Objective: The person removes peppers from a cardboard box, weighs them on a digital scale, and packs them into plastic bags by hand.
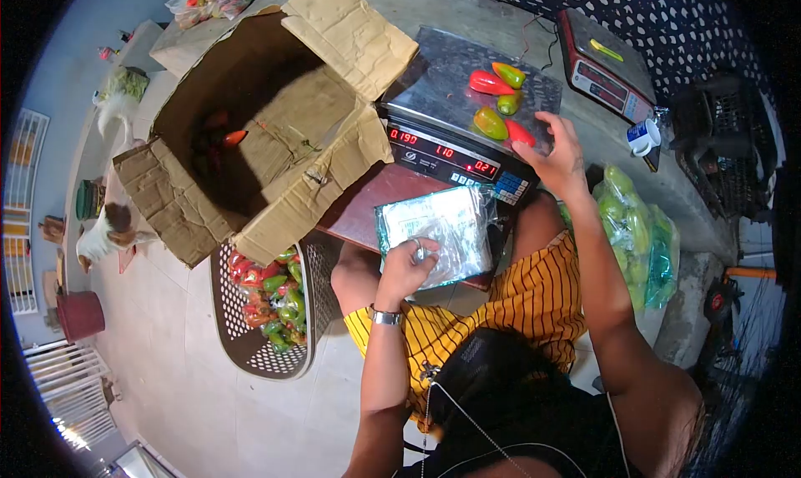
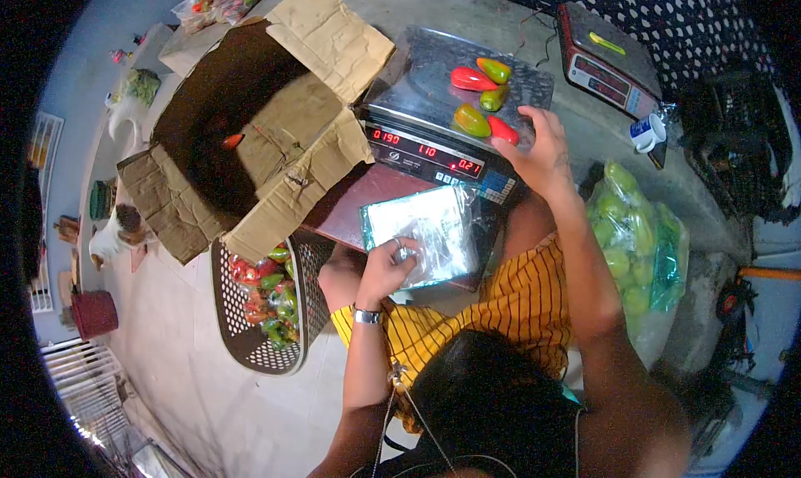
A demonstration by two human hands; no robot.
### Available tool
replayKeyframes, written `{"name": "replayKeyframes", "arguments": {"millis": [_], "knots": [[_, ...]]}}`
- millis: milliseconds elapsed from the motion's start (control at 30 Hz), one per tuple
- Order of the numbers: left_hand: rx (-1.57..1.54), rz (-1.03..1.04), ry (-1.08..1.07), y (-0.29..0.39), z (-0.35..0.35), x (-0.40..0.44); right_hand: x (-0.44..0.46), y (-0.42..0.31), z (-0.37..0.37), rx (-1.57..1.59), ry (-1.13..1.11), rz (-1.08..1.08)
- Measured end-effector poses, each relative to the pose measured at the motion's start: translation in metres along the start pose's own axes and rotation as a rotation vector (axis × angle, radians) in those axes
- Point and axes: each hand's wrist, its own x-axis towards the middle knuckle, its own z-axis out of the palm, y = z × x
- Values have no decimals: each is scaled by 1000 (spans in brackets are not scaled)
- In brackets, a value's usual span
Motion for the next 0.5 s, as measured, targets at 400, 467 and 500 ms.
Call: {"name": "replayKeyframes", "arguments": {"millis": [400, 467, 500], "knots": [[-23, -18, -3, -3, 3, -2, 33, -48, 65, -477, 100, 154], [-47, 3, 20, -10, 5, 0, 34, -47, 67, -462, 88, 189], [-65, 21, 32, -12, 6, 0, 35, -50, 63, -413, 53, 224]]}}
